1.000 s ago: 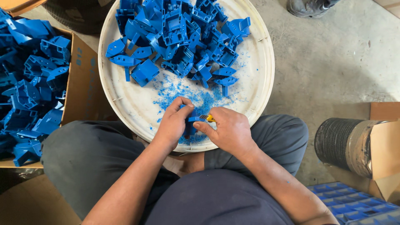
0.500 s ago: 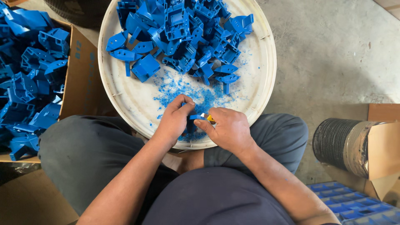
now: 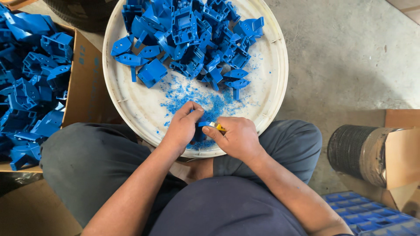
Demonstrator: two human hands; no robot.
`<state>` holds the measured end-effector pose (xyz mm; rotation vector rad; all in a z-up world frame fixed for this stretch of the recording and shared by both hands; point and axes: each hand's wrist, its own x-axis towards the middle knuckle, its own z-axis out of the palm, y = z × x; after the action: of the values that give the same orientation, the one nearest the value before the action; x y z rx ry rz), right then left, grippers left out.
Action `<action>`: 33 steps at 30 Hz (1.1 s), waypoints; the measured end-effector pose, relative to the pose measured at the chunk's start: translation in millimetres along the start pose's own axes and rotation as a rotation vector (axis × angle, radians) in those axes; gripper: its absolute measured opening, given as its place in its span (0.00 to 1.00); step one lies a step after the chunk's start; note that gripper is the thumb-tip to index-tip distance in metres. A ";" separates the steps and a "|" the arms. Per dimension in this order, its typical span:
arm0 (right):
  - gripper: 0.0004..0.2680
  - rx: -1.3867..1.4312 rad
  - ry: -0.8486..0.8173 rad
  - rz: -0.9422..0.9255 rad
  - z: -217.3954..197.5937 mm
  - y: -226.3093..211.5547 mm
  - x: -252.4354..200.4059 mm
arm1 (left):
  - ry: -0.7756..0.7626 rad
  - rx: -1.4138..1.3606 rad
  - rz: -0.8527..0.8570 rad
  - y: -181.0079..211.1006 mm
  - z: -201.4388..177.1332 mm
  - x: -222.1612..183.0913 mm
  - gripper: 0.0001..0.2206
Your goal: The person uses a small tool to scrape the edges and inner surfaces of blue plastic components one by one, removing excess material.
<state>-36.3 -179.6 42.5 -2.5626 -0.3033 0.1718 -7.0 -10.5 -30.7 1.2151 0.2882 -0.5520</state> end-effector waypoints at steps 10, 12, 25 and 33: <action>0.17 0.133 0.112 0.048 -4.9 0.5 -5.5 | -0.030 -0.115 -0.139 -11.1 -1.7 3.3 0.05; 0.15 0.237 0.182 -0.050 3.0 5.5 -7.8 | 0.004 0.073 0.085 -26.0 -5.7 15.5 0.06; 0.09 0.462 0.061 0.373 34.7 104.6 -44.0 | 0.884 0.430 0.728 122.9 -166.7 -66.4 0.12; 0.11 0.574 -0.017 0.369 67.4 123.8 -43.7 | 1.143 0.949 0.730 133.9 -301.0 -61.4 0.18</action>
<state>-68.6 -258.3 -78.0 -2.0210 0.1971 0.3597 38.8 319.3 6.5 2.3331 0.5164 0.8181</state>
